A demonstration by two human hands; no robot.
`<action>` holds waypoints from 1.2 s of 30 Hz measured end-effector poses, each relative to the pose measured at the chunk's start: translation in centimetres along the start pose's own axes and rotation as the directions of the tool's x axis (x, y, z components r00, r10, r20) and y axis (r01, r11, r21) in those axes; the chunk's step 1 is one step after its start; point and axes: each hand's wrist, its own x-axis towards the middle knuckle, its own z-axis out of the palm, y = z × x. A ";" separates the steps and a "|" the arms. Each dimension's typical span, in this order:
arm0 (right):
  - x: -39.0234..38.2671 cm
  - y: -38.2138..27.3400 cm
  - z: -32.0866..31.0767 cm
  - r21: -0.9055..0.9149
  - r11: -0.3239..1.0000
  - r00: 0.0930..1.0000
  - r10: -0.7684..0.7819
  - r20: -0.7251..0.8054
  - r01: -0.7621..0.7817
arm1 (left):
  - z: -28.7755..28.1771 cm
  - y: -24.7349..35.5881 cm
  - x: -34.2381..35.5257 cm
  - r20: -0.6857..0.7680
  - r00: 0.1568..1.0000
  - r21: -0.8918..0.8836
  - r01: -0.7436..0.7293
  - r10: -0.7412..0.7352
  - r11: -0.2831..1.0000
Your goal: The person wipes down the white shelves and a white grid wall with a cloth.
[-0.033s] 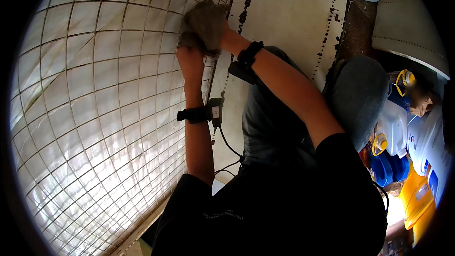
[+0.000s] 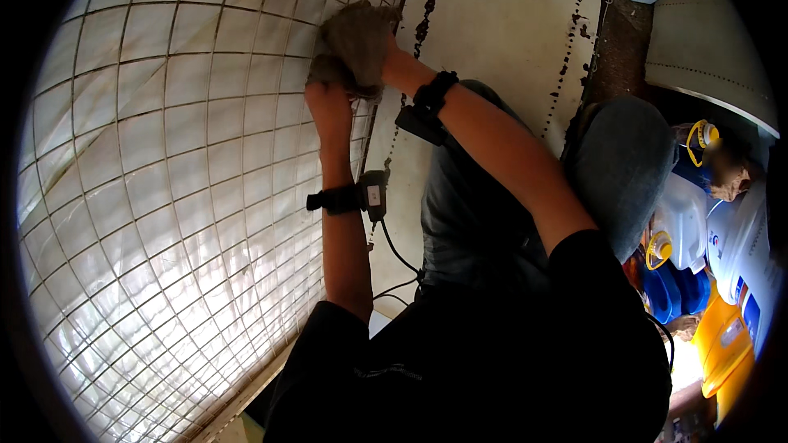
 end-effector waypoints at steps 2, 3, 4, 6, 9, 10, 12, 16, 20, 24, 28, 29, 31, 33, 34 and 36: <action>1.3 2.1 4.5 0.169 0.975 0.951 -0.091 -0.296 0.146 | 0.9 2.4 -0.2 -0.119 0.978 -0.244 0.136 -0.169 0.960; 1.4 1.7 4.6 0.174 0.973 0.950 -0.094 -0.296 0.151 | 0.7 1.9 -0.2 -0.124 0.977 -0.241 0.138 -0.171 0.961; 1.1 1.4 4.3 0.179 0.972 0.944 -0.091 -0.316 0.154 | 0.9 1.2 -0.5 -0.117 0.988 -0.289 0.068 -0.106 0.955; 0.5 1.0 3.5 0.182 0.970 0.939 -0.095 -0.330 0.162 | 1.3 -0.4 -0.8 -0.117 0.992 -0.340 0.002 -0.045 0.940; 0.0 -0.1 -1.3 -0.033 0.998 0.986 -0.062 -0.156 0.057 | 0.8 -2.1 -0.4 -0.083 0.992 -0.167 -0.105 0.092 0.980; -0.2 -0.4 -2.3 -0.056 0.998 0.998 -0.036 -0.046 0.033 | 0.7 -1.4 -0.5 -0.049 0.999 -0.224 0.009 -0.021 0.974; -0.2 -0.7 -3.0 -0.080 0.997 0.998 -0.005 0.056 0.009 | 0.7 -0.2 -1.4 -0.010 0.992 -0.273 0.118 -0.125 0.955; -0.7 -1.7 -4.3 0.031 0.997 0.987 -0.071 0.142 0.067 | 1.3 -0.8 -4.7 -0.043 0.999 -0.241 -0.035 0.025 0.970; -0.2 -2.0 -4.2 0.081 0.985 0.956 -0.165 0.243 0.149 | 1.4 0.1 -8.0 -0.129 0.990 -0.234 0.022 -0.054 0.972; -0.7 -0.9 -2.3 0.150 0.969 0.952 -0.224 0.210 0.195 | 1.2 0.9 -7.2 -0.306 0.950 -0.456 -0.090 -0.060 0.886; -0.7 -0.5 0.3 0.252 0.920 0.940 -0.331 0.082 0.302 | 0.1 -1.1 -5.5 -0.250 0.960 -0.306 -0.200 0.124 0.931; -0.8 -0.4 0.9 0.264 0.912 0.939 -0.340 0.050 0.315 | -0.2 -1.5 -5.5 -0.250 0.961 -0.307 -0.194 0.118 0.932; -1.4 -0.6 1.7 0.251 0.925 0.952 -0.305 0.040 0.286 | -0.6 -2.2 -5.7 -0.107 0.987 -0.209 -0.144 0.124 0.967; -1.6 -0.7 2.1 0.226 0.960 0.980 -0.186 0.072 0.165 | -0.4 -2.6 -5.6 -0.095 0.995 -0.203 -0.056 0.038 0.977; -1.4 -0.1 2.4 0.272 0.945 0.977 -0.204 0.065 0.180 | -0.3 -2.1 -5.3 -0.074 0.997 -0.197 0.017 -0.033 0.980; -1.2 0.7 3.1 0.315 0.931 0.975 -0.214 0.057 0.186 | -0.7 -1.2 -5.5 0.004 0.998 -0.170 0.067 -0.068 0.983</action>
